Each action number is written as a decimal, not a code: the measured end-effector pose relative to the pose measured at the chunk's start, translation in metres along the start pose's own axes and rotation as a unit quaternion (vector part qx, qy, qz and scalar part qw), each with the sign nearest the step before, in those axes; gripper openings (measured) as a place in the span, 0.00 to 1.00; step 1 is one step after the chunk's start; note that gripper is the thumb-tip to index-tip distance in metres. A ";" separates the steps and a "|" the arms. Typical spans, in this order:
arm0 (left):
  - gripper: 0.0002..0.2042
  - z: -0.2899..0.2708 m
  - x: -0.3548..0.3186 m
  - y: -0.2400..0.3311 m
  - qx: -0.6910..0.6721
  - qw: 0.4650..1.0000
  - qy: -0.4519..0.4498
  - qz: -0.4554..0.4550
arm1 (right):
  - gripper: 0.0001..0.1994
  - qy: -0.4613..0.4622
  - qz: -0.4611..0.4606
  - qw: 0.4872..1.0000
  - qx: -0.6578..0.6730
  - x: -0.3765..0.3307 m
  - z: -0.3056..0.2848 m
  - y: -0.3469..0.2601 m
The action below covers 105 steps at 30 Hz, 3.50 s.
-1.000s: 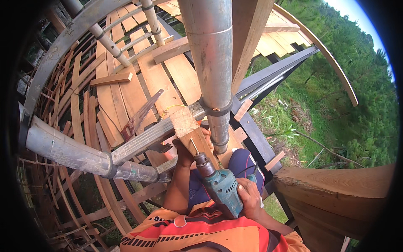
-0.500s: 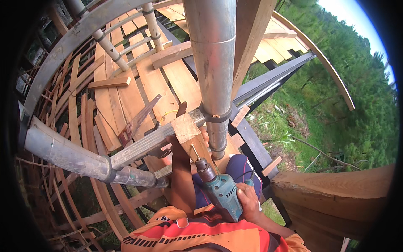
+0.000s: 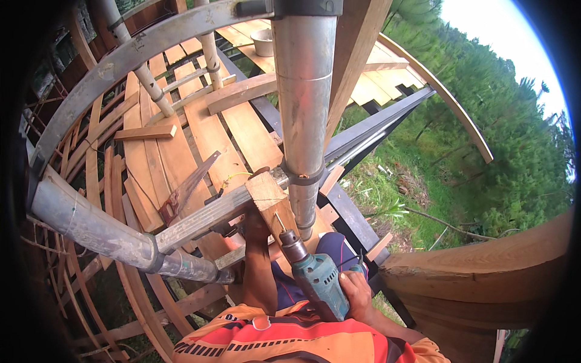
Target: The person sits on a wooden floor and uses a cordless drill to fasten small wooden blocks to metal scaffolding poles. They repeatedly pick up blocks, align them, and drill screws to secure them to the structure.
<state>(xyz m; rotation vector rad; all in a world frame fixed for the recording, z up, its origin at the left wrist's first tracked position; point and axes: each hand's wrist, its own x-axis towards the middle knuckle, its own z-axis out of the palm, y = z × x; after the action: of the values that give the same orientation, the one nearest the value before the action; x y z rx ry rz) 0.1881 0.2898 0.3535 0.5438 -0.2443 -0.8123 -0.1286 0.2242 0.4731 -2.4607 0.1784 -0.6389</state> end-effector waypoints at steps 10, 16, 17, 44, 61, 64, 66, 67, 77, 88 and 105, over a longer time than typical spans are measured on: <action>0.45 -0.004 -0.002 -0.007 0.012 1.000 0.012 0.013 | 0.37 0.031 -0.021 0.999 -0.032 0.004 0.004 -0.001; 0.43 -0.006 0.001 -0.010 0.012 1.000 0.013 0.019 | 0.37 0.022 -0.009 1.000 -0.017 0.009 0.002 -0.006; 0.42 -0.007 0.002 -0.010 0.012 1.000 0.014 0.020 | 0.37 0.007 -0.002 1.000 -0.016 0.010 0.001 -0.006; 0.31 -0.043 0.010 -0.026 0.034 0.999 -0.035 0.022 | 0.50 0.014 0.001 0.996 0.094 0.002 0.022 0.006; 0.31 -0.033 0.011 -0.008 0.026 0.994 -0.102 -0.013 | 0.49 0.023 0.067 0.975 0.210 -0.030 0.044 0.011; 0.23 -0.013 0.008 -0.007 0.042 0.997 -0.060 0.019 | 0.49 0.033 0.077 0.968 0.235 -0.040 0.058 0.017; 0.23 -0.019 0.007 -0.004 0.038 0.998 -0.055 0.018 | 0.48 0.031 0.090 0.954 0.284 -0.045 0.067 0.020; 0.23 -0.019 0.007 -0.003 0.028 0.999 -0.031 -0.007 | 0.48 0.035 0.085 0.952 0.292 -0.043 0.066 0.018; 0.25 -0.008 0.001 0.015 -0.102 0.978 -0.162 -0.089 | 0.48 0.061 0.010 0.970 0.237 -0.036 0.056 0.010; 0.24 0.011 -0.001 0.024 0.066 0.983 -0.148 -0.082 | 0.45 0.031 -0.040 0.971 0.236 -0.076 0.034 0.036; 0.33 0.073 -0.099 -0.062 0.636 0.688 0.347 0.055 | 0.42 0.122 0.303 0.672 0.664 -0.083 -0.032 0.072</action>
<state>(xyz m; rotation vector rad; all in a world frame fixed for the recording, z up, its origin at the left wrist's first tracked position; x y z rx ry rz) 0.0541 0.3018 0.3806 2.0915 -0.0938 -0.1319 -0.2158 0.1708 0.4218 -0.7877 0.4208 -0.4788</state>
